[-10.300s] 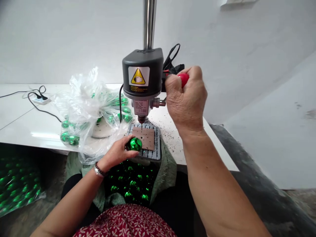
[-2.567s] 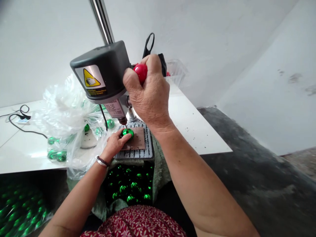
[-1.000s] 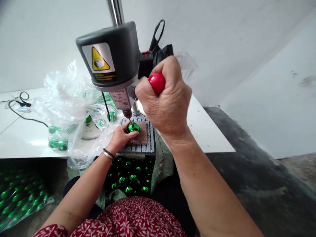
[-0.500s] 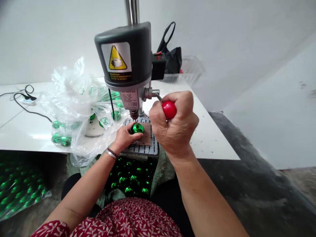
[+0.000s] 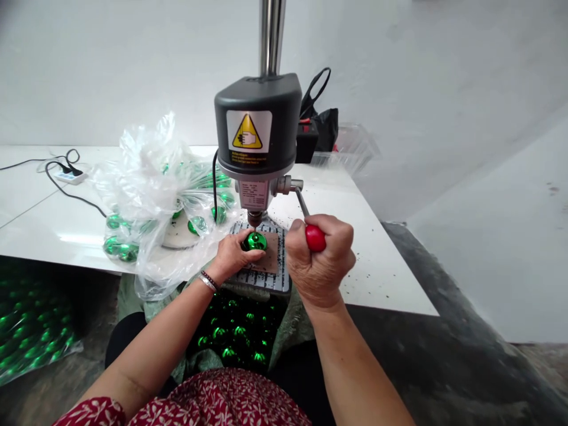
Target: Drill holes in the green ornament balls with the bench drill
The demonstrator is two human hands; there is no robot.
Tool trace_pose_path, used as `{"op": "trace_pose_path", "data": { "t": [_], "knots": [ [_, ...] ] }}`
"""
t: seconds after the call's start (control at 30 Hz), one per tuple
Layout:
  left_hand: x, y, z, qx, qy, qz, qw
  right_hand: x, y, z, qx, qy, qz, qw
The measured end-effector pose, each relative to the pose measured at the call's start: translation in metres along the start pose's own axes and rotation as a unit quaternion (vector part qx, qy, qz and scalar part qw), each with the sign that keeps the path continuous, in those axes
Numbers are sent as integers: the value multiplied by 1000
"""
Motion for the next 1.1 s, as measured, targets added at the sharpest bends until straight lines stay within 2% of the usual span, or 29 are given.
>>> {"op": "trace_pose_path", "data": {
  "t": [0.1, 0.2, 0.3, 0.43, 0.53, 0.63, 0.77, 0.83, 0.87, 0.97, 1.0, 1.03, 1.1],
  "knots": [
    [1, 0, 1, -6, 9, -4, 1000, 1, 6, -2, 11, -18, 12, 1000],
    [0, 0, 1, -4, 2, -2, 1000, -2, -1, -2, 8, -23, -3, 1000],
    [-4, 3, 0, 1, 9, -2, 1000, -3, -26, -3, 3, -20, -30, 999],
    [-12, 13, 5, -8, 37, -30, 999, -12, -62, -18, 56, -29, -114, 992],
    [-12, 30, 11, 5, 37, -35, 999, -15, -72, -21, 62, -28, -145, 987],
    [-11, 57, 22, 35, 39, -64, 997, -17, -70, -23, 73, -25, -164, 984],
    [-10, 88, 51, 43, 49, -94, 993, -18, -68, -23, 70, -23, -175, 982],
    [-1, 91, 76, 2, 53, -75, 996, -18, -69, -22, 66, -16, -170, 983],
    [7, 88, 91, -36, 52, -55, 996, -18, -69, -22, 64, -13, -166, 984],
    [45, 71, 134, -164, 7, 39, 986, -19, -68, -22, 56, -14, -158, 986],
    [59, 60, 141, -175, -21, 73, 982, -19, -68, -21, 53, -16, -156, 986],
    [74, 47, 141, -160, -49, 110, 980, -20, -68, -21, 50, -17, -154, 987],
    [95, 19, 137, -123, -74, 144, 979, -19, -67, -21, 49, -19, -147, 988]
  ]
}}
Point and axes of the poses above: each hand's wrist, its own y-axis away from the middle knuckle, its own z-axis out of the back of the hand, x = y × z, the point moved 10 cm from there along -y, towards the middle knuckle, and after that the axes turned 4 degrees about x, right-handed, at the moved point
